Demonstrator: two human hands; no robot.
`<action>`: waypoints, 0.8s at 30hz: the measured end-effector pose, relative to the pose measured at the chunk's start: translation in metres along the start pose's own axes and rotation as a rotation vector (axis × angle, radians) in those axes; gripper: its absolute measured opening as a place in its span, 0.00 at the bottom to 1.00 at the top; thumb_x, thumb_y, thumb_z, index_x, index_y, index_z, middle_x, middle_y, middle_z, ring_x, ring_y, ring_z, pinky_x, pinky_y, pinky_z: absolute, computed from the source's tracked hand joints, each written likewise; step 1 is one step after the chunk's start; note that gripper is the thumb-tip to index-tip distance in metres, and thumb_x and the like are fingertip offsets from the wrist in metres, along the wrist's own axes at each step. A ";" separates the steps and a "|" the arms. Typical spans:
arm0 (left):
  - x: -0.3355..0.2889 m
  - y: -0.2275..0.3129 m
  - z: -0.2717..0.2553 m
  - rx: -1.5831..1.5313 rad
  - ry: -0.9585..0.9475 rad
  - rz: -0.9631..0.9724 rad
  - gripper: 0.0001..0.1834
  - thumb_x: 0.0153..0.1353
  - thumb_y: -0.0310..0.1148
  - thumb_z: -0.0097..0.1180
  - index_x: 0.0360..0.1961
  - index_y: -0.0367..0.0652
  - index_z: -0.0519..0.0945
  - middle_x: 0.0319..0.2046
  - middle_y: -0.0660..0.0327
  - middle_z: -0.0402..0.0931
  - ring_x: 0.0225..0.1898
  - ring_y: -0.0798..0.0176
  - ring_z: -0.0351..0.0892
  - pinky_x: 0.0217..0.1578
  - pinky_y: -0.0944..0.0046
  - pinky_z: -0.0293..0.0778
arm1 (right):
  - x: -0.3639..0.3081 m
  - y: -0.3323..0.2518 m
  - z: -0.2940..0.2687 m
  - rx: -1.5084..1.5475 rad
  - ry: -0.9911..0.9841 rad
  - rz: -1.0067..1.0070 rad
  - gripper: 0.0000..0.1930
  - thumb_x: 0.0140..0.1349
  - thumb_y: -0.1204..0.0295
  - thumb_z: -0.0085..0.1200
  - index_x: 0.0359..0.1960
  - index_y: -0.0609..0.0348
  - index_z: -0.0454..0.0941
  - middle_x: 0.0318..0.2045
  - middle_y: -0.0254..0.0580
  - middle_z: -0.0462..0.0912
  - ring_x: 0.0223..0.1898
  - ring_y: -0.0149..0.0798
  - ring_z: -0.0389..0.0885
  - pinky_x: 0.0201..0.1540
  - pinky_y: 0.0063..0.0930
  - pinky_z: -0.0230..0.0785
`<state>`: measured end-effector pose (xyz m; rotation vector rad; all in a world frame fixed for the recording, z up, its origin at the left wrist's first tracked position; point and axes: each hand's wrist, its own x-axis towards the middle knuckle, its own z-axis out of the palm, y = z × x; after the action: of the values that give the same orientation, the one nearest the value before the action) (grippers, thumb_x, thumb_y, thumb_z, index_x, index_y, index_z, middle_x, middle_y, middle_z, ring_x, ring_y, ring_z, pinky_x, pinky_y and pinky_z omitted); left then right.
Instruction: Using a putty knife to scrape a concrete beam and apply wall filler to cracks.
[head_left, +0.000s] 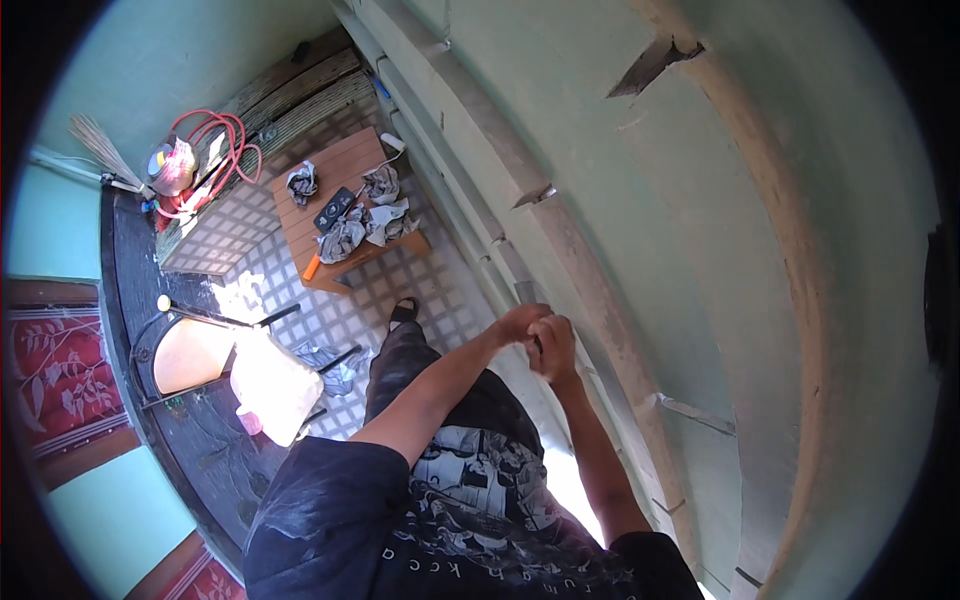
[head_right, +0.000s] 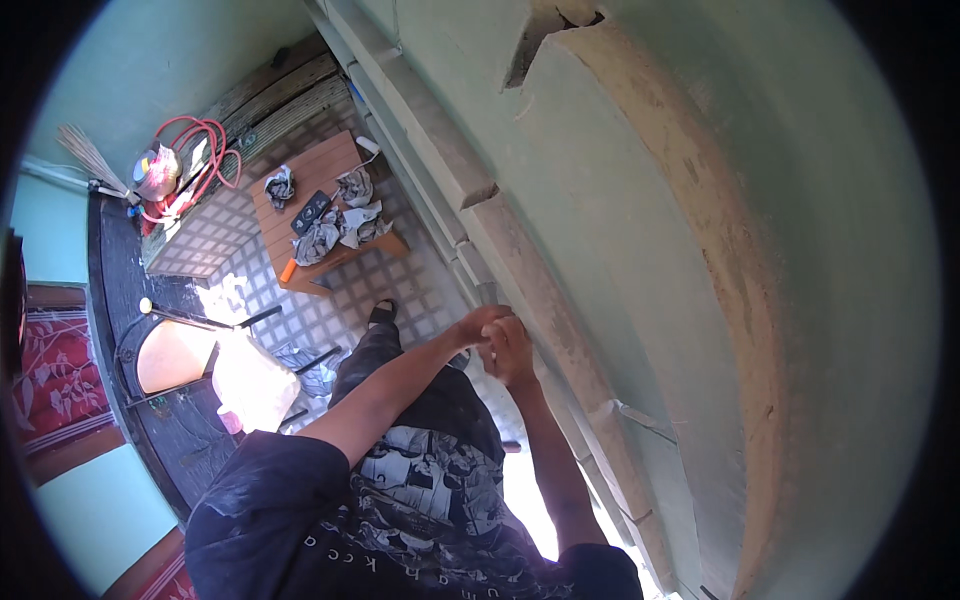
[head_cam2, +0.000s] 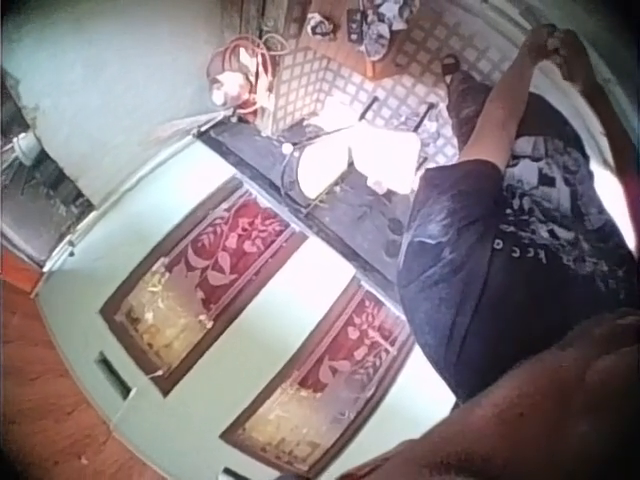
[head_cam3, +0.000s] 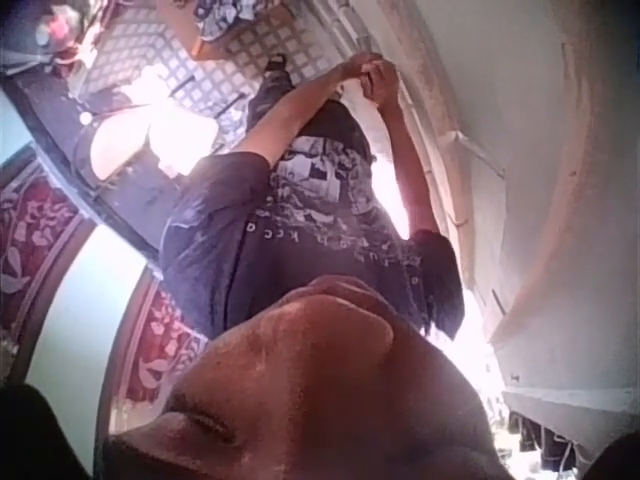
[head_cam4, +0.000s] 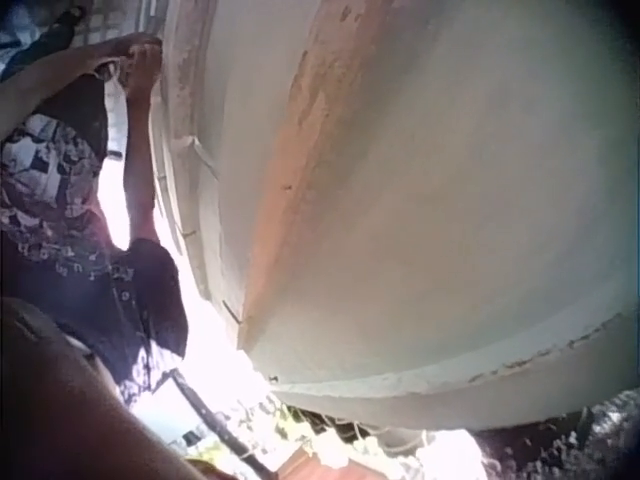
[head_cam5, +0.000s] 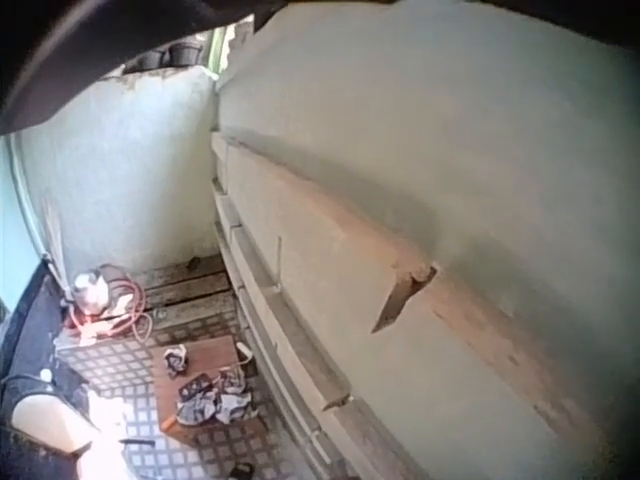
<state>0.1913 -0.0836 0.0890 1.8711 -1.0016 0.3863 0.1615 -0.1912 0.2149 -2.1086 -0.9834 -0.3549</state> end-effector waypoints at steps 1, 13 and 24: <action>-0.001 0.000 0.001 -0.034 -0.005 -0.072 0.14 0.32 0.40 0.60 0.19 0.46 0.72 0.22 0.60 0.70 0.29 0.53 0.72 0.28 0.56 0.70 | -0.002 0.001 -0.001 -0.086 -0.007 -0.058 0.12 0.56 0.60 0.49 0.29 0.56 0.70 0.31 0.45 0.70 0.33 0.50 0.70 0.34 0.43 0.64; -0.013 -0.023 -0.002 -0.006 -0.078 -0.163 0.13 0.29 0.36 0.61 0.20 0.48 0.74 0.22 0.60 0.72 0.30 0.53 0.73 0.31 0.56 0.70 | -0.014 0.015 0.014 -0.139 -0.094 -0.120 0.15 0.53 0.57 0.52 0.29 0.57 0.71 0.31 0.46 0.71 0.33 0.50 0.71 0.39 0.44 0.63; -0.003 -0.005 0.007 -0.011 -0.164 -0.077 0.13 0.31 0.35 0.61 0.22 0.48 0.74 0.21 0.61 0.72 0.31 0.53 0.74 0.32 0.55 0.70 | -0.009 -0.013 -0.024 -0.081 -0.133 -0.159 0.18 0.60 0.53 0.46 0.30 0.58 0.71 0.30 0.44 0.69 0.32 0.48 0.70 0.35 0.43 0.63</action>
<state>0.1922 -0.0871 0.0808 1.9490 -1.0333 0.1837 0.1475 -0.2089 0.2326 -2.1547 -1.2379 -0.3416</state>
